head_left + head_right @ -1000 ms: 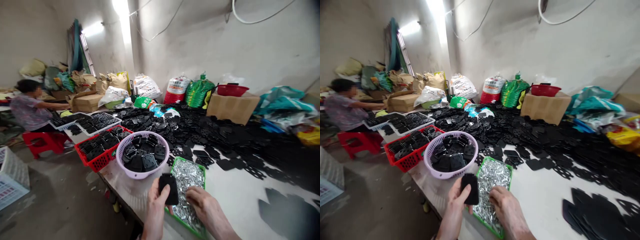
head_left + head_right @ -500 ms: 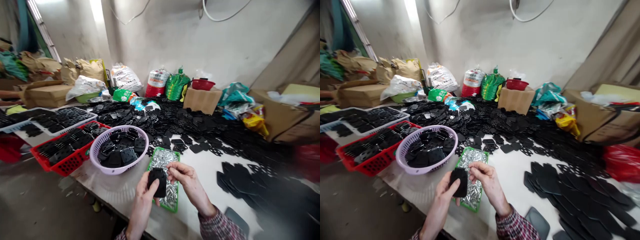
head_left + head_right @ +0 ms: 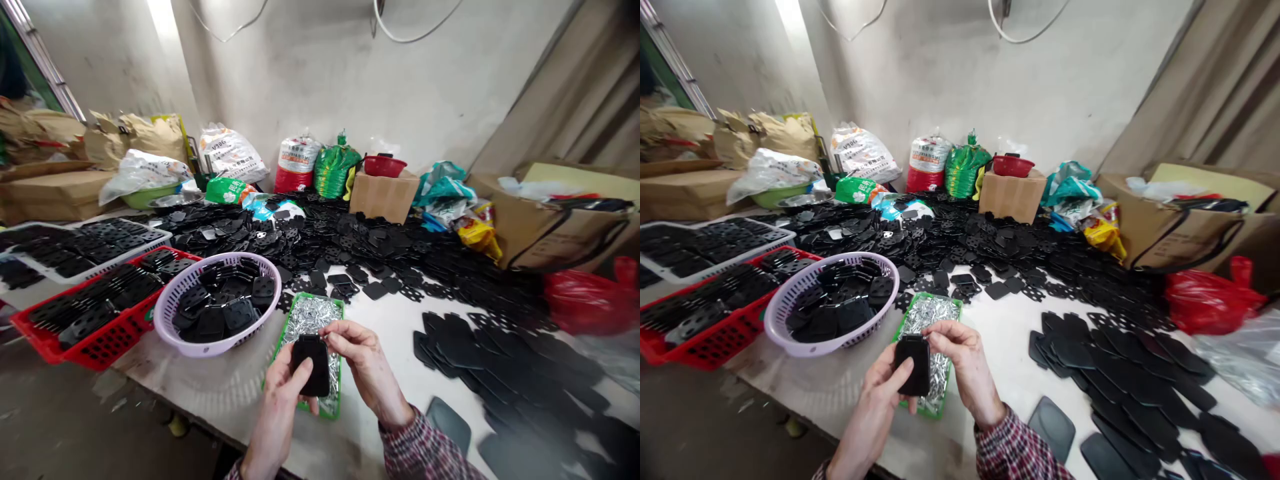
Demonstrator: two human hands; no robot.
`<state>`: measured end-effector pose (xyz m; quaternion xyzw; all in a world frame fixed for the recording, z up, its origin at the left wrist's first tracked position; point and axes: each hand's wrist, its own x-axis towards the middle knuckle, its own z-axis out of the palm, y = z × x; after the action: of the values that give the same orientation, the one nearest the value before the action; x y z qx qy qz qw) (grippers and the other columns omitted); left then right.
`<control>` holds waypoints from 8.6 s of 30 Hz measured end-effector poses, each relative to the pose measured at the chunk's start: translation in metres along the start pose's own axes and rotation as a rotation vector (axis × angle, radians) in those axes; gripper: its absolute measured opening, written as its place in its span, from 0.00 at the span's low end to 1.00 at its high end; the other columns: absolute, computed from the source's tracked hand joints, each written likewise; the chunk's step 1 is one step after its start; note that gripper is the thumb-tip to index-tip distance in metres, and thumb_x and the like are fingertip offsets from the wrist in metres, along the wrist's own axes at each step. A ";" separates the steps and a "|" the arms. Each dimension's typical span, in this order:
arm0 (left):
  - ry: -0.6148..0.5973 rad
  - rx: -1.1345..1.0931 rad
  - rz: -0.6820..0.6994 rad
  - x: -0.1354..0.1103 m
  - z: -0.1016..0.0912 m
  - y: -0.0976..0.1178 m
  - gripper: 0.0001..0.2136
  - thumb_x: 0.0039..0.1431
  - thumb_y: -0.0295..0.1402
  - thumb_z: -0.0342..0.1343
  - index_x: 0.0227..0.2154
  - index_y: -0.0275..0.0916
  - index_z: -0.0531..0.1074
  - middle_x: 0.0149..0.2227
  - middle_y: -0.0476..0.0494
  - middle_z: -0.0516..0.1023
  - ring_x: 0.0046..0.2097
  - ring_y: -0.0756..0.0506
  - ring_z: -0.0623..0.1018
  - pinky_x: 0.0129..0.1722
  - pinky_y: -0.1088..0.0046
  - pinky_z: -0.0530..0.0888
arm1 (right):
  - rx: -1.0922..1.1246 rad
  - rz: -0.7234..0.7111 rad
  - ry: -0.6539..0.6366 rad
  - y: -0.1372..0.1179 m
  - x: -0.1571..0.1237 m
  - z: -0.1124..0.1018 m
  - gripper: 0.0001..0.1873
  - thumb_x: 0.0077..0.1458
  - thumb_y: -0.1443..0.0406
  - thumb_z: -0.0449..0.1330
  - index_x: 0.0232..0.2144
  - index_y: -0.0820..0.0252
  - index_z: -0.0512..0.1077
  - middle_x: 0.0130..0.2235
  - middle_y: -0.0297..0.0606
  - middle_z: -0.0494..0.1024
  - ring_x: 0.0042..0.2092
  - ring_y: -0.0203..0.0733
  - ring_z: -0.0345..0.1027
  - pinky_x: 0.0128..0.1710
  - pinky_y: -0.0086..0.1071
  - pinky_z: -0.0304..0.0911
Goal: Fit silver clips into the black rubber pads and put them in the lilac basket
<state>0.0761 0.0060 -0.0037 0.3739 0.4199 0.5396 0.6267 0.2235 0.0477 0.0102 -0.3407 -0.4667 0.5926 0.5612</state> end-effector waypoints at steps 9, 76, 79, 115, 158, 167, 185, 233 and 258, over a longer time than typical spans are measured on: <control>-0.031 0.037 0.000 0.002 0.004 -0.007 0.16 0.60 0.39 0.57 0.49 0.40 0.69 0.39 0.44 0.76 0.36 0.44 0.75 0.24 0.71 0.77 | 0.027 0.004 0.150 0.003 -0.004 0.005 0.10 0.45 0.61 0.74 0.30 0.59 0.81 0.31 0.35 0.79 0.35 0.40 0.67 0.39 0.31 0.62; 0.392 0.899 0.395 0.005 -0.054 -0.005 0.26 0.51 0.44 0.64 0.53 0.44 0.70 0.51 0.40 0.77 0.49 0.36 0.77 0.45 0.61 0.74 | -1.311 -0.171 -0.286 0.041 0.004 0.006 0.16 0.57 0.77 0.53 0.31 0.58 0.78 0.35 0.38 0.78 0.38 0.41 0.70 0.39 0.30 0.61; 0.384 0.929 0.409 0.006 -0.053 -0.008 0.26 0.51 0.45 0.64 0.53 0.44 0.71 0.50 0.40 0.77 0.47 0.37 0.78 0.44 0.62 0.75 | -1.080 -0.154 -0.201 0.037 0.005 0.000 0.15 0.58 0.72 0.53 0.30 0.58 0.79 0.33 0.37 0.78 0.35 0.42 0.71 0.36 0.31 0.63; 0.264 0.894 0.419 0.013 -0.017 -0.002 0.25 0.53 0.42 0.63 0.53 0.42 0.69 0.53 0.38 0.76 0.53 0.36 0.75 0.53 0.57 0.71 | -0.316 -0.168 -0.061 0.006 -0.005 0.006 0.10 0.59 0.62 0.61 0.37 0.55 0.83 0.35 0.37 0.74 0.31 0.39 0.69 0.28 0.28 0.66; 0.239 0.688 0.389 0.000 -0.057 0.039 0.23 0.52 0.37 0.63 0.52 0.44 0.72 0.48 0.43 0.78 0.45 0.41 0.77 0.45 0.63 0.75 | -0.393 -0.284 -0.454 -0.016 0.027 0.055 0.11 0.63 0.60 0.61 0.44 0.54 0.80 0.47 0.40 0.76 0.47 0.45 0.71 0.47 0.35 0.69; 0.438 1.009 0.617 0.014 -0.089 0.070 0.24 0.54 0.39 0.62 0.54 0.44 0.68 0.51 0.41 0.74 0.51 0.39 0.75 0.51 0.59 0.72 | -0.349 -0.038 -0.398 -0.005 0.059 0.103 0.18 0.58 0.56 0.61 0.44 0.63 0.79 0.27 0.36 0.78 0.27 0.39 0.71 0.28 0.28 0.70; -0.081 1.036 0.499 0.116 -0.175 0.143 0.26 0.52 0.31 0.59 0.57 0.42 0.67 0.59 0.40 0.73 0.58 0.40 0.73 0.52 0.62 0.74 | -0.350 0.024 -0.216 0.010 0.046 0.045 0.20 0.56 0.58 0.63 0.49 0.58 0.77 0.45 0.45 0.79 0.31 0.41 0.74 0.27 0.31 0.70; 0.274 0.994 0.614 0.050 -0.205 0.095 0.14 0.60 0.32 0.55 0.48 0.44 0.76 0.48 0.44 0.82 0.50 0.43 0.79 0.53 0.60 0.76 | -1.559 -0.599 -0.618 0.067 0.180 0.153 0.13 0.54 0.79 0.56 0.28 0.61 0.76 0.34 0.38 0.74 0.33 0.38 0.69 0.34 0.27 0.60; 0.426 0.591 0.393 -0.037 -0.113 0.022 0.17 0.55 0.46 0.60 0.46 0.49 0.78 0.39 0.52 0.85 0.39 0.47 0.83 0.45 0.83 0.75 | -1.738 0.196 0.297 -0.059 -0.012 -0.152 0.16 0.61 0.64 0.52 0.41 0.54 0.80 0.44 0.38 0.81 0.44 0.50 0.75 0.40 0.35 0.67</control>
<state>-0.0390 -0.0256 -0.0207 0.4910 0.5975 0.5706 0.2764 0.3863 0.0584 0.0134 -0.7583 -0.6428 0.0235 0.1057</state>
